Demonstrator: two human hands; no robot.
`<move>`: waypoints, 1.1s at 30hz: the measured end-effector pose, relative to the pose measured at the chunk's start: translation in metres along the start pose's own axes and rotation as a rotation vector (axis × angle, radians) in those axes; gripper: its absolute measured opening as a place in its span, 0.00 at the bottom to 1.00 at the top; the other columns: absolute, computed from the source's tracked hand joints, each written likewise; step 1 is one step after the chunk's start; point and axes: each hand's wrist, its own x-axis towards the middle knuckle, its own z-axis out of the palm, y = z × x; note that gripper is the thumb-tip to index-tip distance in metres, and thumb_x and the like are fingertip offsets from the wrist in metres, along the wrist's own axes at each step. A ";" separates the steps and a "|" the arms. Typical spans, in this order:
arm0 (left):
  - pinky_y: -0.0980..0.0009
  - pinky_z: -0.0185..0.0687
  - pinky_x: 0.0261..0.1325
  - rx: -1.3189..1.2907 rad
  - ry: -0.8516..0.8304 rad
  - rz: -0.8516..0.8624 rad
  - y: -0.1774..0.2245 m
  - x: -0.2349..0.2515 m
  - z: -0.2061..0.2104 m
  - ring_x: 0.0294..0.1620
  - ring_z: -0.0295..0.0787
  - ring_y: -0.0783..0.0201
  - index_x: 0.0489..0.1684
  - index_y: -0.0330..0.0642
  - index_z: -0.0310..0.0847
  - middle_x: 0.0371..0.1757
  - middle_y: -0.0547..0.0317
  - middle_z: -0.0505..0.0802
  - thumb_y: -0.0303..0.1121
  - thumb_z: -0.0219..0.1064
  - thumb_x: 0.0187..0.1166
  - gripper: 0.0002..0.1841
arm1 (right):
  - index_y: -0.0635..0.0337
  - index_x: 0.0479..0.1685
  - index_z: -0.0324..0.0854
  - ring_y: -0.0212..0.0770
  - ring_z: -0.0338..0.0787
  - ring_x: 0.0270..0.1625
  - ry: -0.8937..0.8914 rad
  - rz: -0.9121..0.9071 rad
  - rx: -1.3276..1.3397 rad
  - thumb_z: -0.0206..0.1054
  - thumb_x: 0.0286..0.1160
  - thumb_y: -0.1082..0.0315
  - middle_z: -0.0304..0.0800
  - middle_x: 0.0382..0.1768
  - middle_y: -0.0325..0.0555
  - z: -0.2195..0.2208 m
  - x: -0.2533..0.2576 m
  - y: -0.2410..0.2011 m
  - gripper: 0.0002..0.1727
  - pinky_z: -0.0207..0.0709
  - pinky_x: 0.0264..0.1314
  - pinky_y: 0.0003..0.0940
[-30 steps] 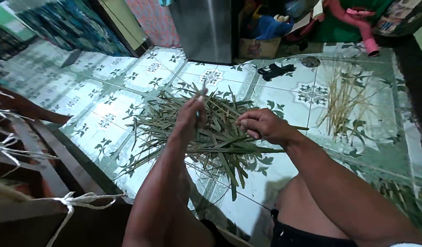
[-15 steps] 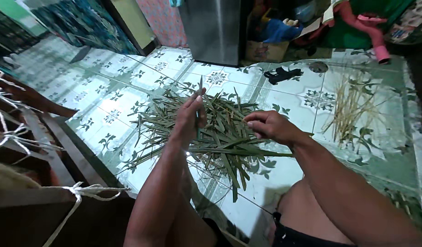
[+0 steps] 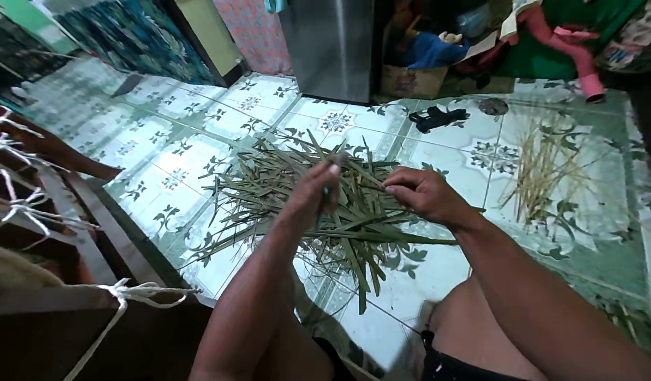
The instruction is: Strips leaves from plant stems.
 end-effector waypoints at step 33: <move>0.78 0.74 0.17 0.048 0.026 0.072 0.000 -0.004 -0.019 0.12 0.71 0.74 0.81 0.51 0.70 0.17 0.68 0.77 0.42 0.52 0.90 0.23 | 0.60 0.49 0.89 0.21 0.74 0.21 -0.205 0.110 0.164 0.59 0.85 0.67 0.84 0.30 0.32 -0.011 -0.005 0.002 0.12 0.71 0.23 0.17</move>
